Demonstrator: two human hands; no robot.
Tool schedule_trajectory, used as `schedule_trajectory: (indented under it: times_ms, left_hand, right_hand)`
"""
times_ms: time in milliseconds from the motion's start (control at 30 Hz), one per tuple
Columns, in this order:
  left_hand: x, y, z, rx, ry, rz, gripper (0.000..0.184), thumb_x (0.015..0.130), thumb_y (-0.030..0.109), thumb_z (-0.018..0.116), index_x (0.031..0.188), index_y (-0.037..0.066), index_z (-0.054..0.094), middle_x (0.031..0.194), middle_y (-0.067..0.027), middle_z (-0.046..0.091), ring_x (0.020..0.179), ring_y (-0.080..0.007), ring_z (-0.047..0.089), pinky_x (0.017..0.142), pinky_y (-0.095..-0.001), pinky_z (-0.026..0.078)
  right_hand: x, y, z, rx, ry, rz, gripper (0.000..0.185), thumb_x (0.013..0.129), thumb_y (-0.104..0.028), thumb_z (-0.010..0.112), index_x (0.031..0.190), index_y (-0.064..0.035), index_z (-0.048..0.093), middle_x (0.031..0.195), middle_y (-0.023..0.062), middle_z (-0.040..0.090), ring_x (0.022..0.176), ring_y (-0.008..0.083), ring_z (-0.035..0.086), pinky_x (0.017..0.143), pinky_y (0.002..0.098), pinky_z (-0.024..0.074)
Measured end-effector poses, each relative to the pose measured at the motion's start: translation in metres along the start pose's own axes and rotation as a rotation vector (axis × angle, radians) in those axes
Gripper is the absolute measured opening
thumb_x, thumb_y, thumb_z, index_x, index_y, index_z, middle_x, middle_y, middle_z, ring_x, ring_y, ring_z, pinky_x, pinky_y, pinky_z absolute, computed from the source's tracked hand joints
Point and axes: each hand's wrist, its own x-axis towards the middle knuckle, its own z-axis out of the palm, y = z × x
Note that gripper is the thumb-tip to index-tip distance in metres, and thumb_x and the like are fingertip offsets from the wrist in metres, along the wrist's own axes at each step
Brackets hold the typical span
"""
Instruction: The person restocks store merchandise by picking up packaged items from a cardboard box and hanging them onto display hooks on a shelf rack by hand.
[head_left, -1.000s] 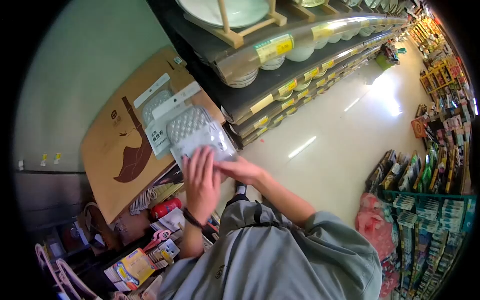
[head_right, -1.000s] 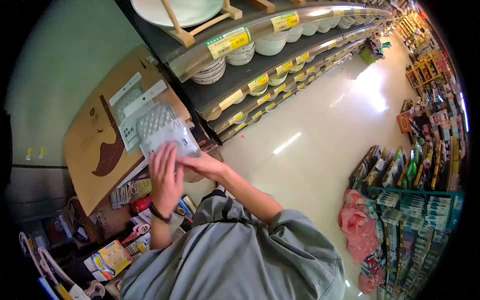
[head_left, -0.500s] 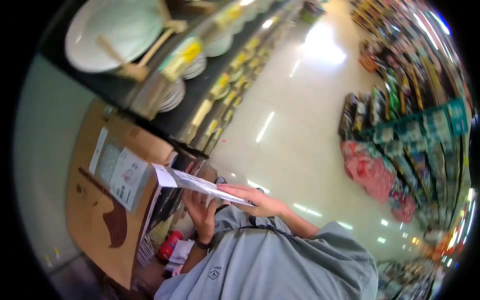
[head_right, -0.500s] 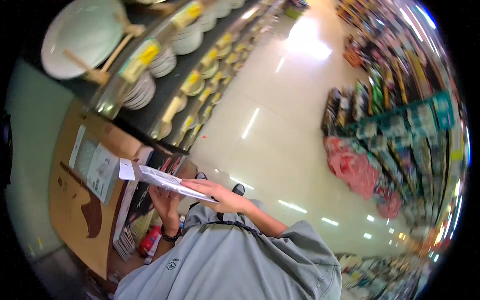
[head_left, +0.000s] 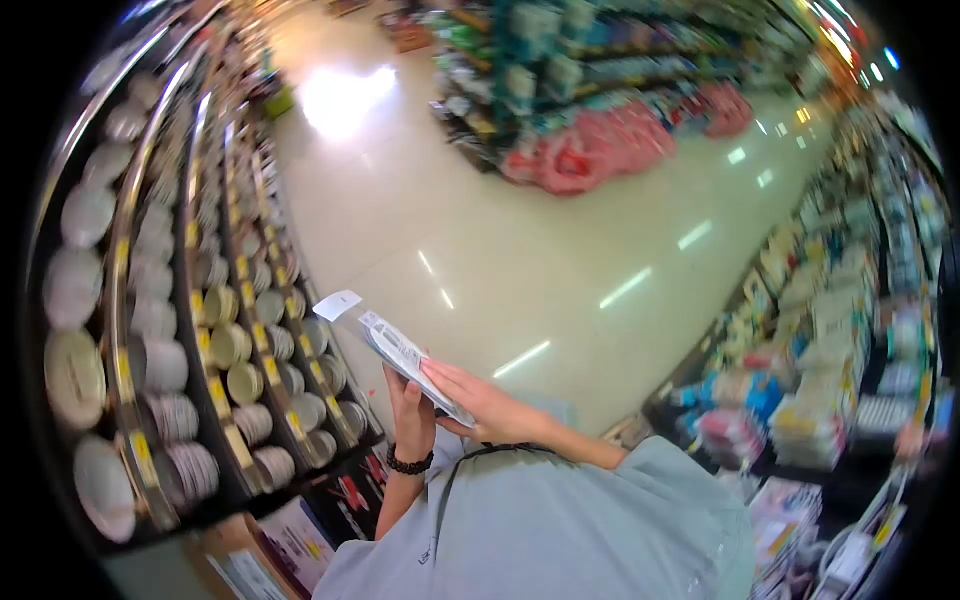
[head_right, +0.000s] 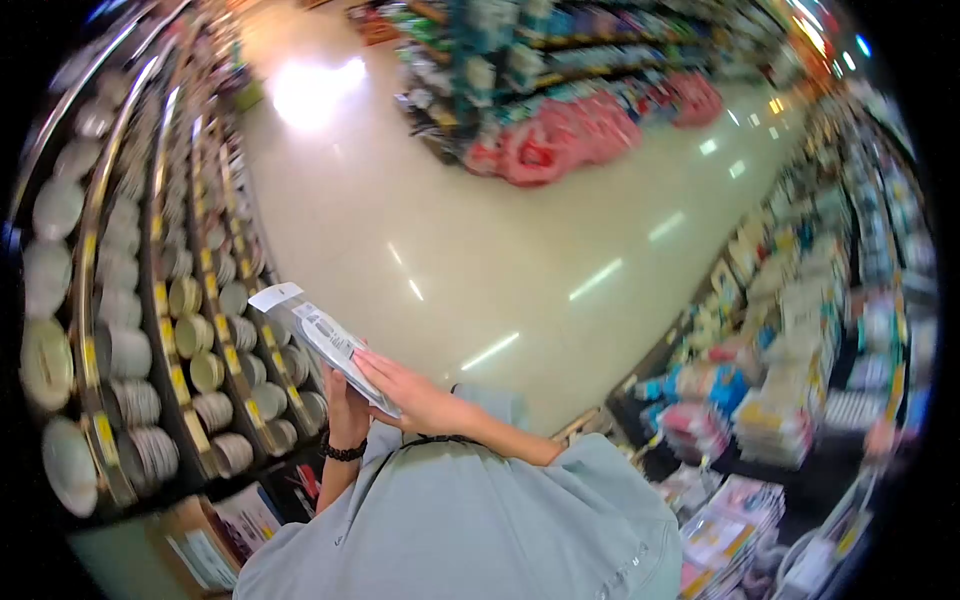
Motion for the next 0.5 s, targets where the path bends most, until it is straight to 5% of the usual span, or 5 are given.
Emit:
schedule_trajectory:
  times_ms: [233,433,500]
  left_hand:
    - [0.07,-0.06,0.079,0.271,-0.352,-0.253,0.092,0.083,0.054,0.07,0.147,0.004,0.025,0.141,-0.0176,0.04,0.131,-0.0281,0.041,0.11,-0.0413,0.033]
    - [0.129,-0.135,0.138,0.272,-0.615,-0.521,0.086,0.091,0.06,0.053,0.148,0.001,0.028,0.142,-0.0191,0.047,0.128,-0.0298,0.048,0.106,-0.0426,0.042]
    - [0.152,-0.158,0.164,0.197,-0.647,-0.609,0.082,0.09,0.057,0.057,0.144,0.002,0.032,0.136,-0.019,0.05,0.122,-0.0278,0.052,0.102,-0.0413,0.043]
  right_hand:
    - [-0.063,0.019,-0.072,-0.092,0.302,0.218,0.088,0.086,-0.026,0.072,0.152,0.0025,0.022,0.154,0.0232,0.029,0.142,0.0375,0.031,0.114,0.0428,0.0331]
    - [-0.102,0.042,-0.144,-0.041,0.408,0.416,0.093,0.085,-0.038,0.072,0.152,0.002,0.021,0.155,0.0277,0.023,0.144,0.038,0.026,0.119,0.0428,0.0248]
    - [-0.112,0.059,-0.169,-0.027,0.471,0.424,0.091,0.085,-0.038,0.073,0.153,-0.0021,0.024,0.154,0.0268,0.025,0.144,0.0378,0.027,0.117,0.0421,0.0264]
